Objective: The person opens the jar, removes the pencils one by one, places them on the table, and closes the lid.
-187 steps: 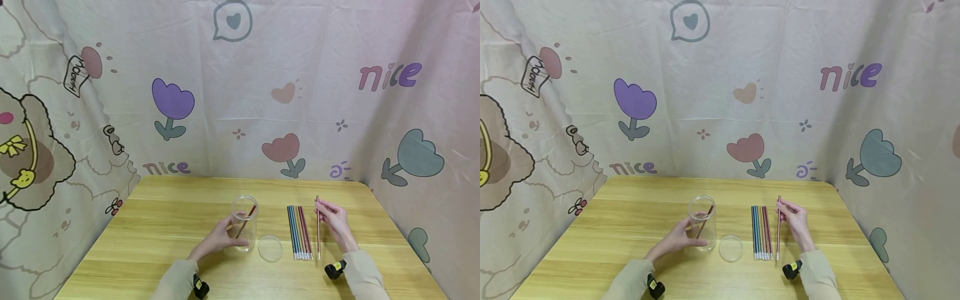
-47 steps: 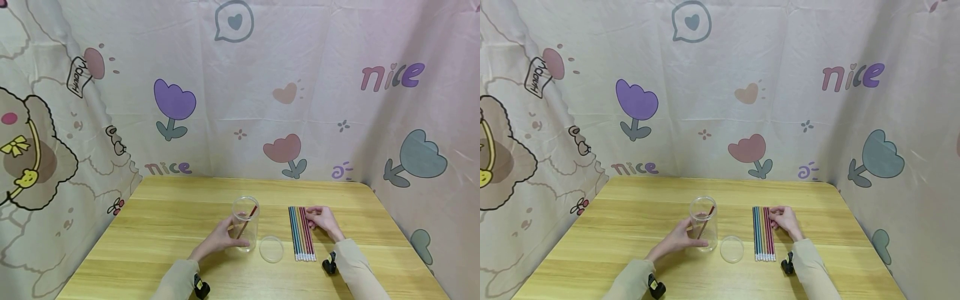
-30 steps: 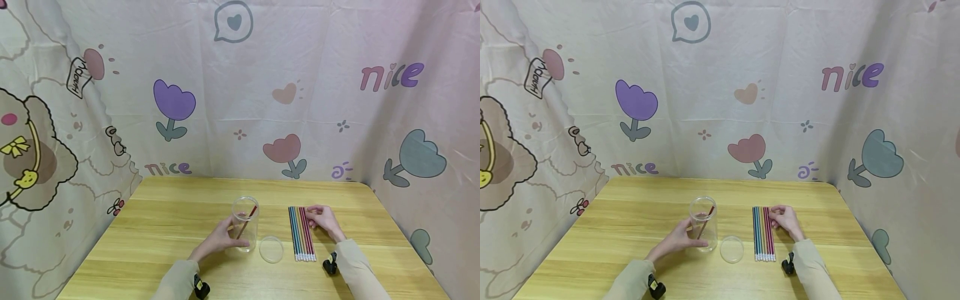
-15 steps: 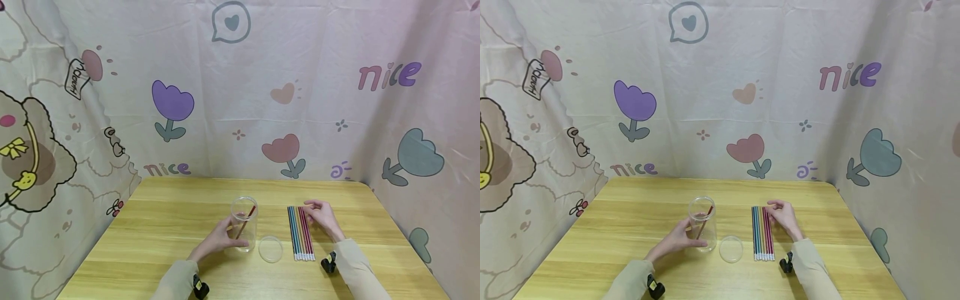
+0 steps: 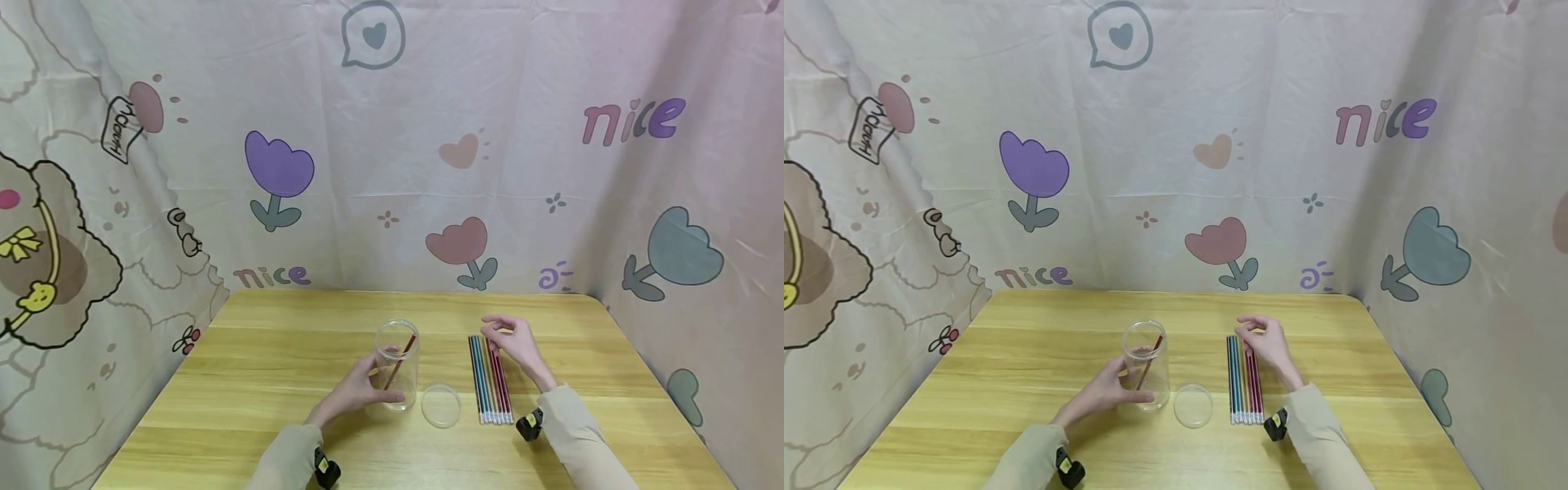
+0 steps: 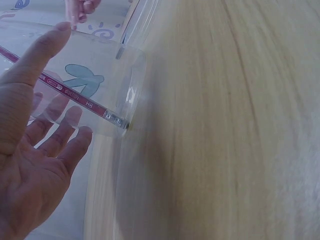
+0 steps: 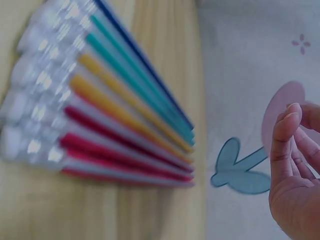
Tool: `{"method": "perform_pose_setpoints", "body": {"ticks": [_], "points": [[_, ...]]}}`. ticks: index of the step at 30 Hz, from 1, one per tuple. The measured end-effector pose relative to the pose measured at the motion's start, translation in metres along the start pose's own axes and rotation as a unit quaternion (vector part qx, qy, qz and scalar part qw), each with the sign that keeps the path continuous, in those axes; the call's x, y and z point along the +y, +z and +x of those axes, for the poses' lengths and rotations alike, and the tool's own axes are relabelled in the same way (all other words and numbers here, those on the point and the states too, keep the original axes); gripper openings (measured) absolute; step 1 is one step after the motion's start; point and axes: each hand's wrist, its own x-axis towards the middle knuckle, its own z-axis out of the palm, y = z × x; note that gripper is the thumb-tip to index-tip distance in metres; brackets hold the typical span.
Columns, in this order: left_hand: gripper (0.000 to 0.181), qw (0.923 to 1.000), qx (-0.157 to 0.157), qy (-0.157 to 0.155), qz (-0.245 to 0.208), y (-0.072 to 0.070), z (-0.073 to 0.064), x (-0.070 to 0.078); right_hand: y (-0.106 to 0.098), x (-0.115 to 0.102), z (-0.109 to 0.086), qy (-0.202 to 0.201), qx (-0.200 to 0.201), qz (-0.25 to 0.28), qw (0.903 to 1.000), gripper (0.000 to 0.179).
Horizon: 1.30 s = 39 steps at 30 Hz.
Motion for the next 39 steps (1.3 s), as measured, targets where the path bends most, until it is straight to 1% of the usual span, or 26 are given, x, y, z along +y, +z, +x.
{"method": "perform_pose_setpoints", "body": {"ticks": [2,5,9,12,15,17,19,22,24,27,33,35,39], "points": [[0.08,1.0,-0.001,0.002,-0.004,0.0,0.0,0.0,0.003,-0.005,0.0,-0.011,-0.003,0.003,0.9999,0.039],[0.075,0.9999,-0.004,0.002,-0.015,-0.001,0.0,0.0,0.009,-0.013,-0.001,-0.026,-0.015,0.016,0.9994,0.039],[0.052,0.9997,-0.009,0.002,-0.025,-0.002,-0.001,0.001,0.015,-0.025,-0.003,-0.045,-0.027,0.029,0.9982,0.038],[0.045,0.9997,-0.01,0.0,-0.022,-0.002,-0.001,0.002,0.019,-0.034,-0.005,-0.057,-0.033,0.032,0.9973,0.038],[0.046,0.9997,-0.008,-0.002,-0.024,-0.002,-0.001,0.002,0.024,-0.043,-0.007,-0.068,-0.038,0.035,0.9964,0.037],[0.056,0.9999,-0.003,0.002,-0.011,-0.002,0.0,0.002,0.027,-0.049,-0.009,-0.077,-0.046,0.042,0.9951,0.037],[0.069,1.0,-0.001,0.006,-0.005,-0.002,0.001,0.002,0.03,-0.055,-0.011,-0.088,-0.054,0.046,0.9936,0.035],[0.079,0.9999,-0.002,0.011,0.004,-0.002,0.001,0.001,0.035,-0.063,-0.013,-0.102,-0.07,0.053,0.9909,0.034],[0.079,0.9999,-0.007,0.009,-0.006,-0.002,0.001,0.001,0.039,-0.067,-0.014,-0.109,-0.077,0.054,0.9895,0.033],[0.079,0.9999,-0.01,0.01,-0.008,-0.002,0.001,0.0,0.045,-0.073,-0.015,-0.12,-0.093,0.065,0.9863,0.03],[0.08,0.9998,-0.007,0.015,-0.008,-0.001,0.001,0.0,0.056,-0.084,-0.016,-0.156,-0.133,0.08,0.9755,0.022],[0.08,0.9998,-0.006,0.017,-0.008,-0.001,0.001,0.0,0.06,-0.088,-0.016,-0.156,-0.143,0.08,0.9741,0.02],[0.079,0.9998,-0.006,0.018,-0.006,-0.001,0.001,0.001,0.066,-0.095,-0.017,-0.142,-0.154,0.075,0.9751,0.019]]}}
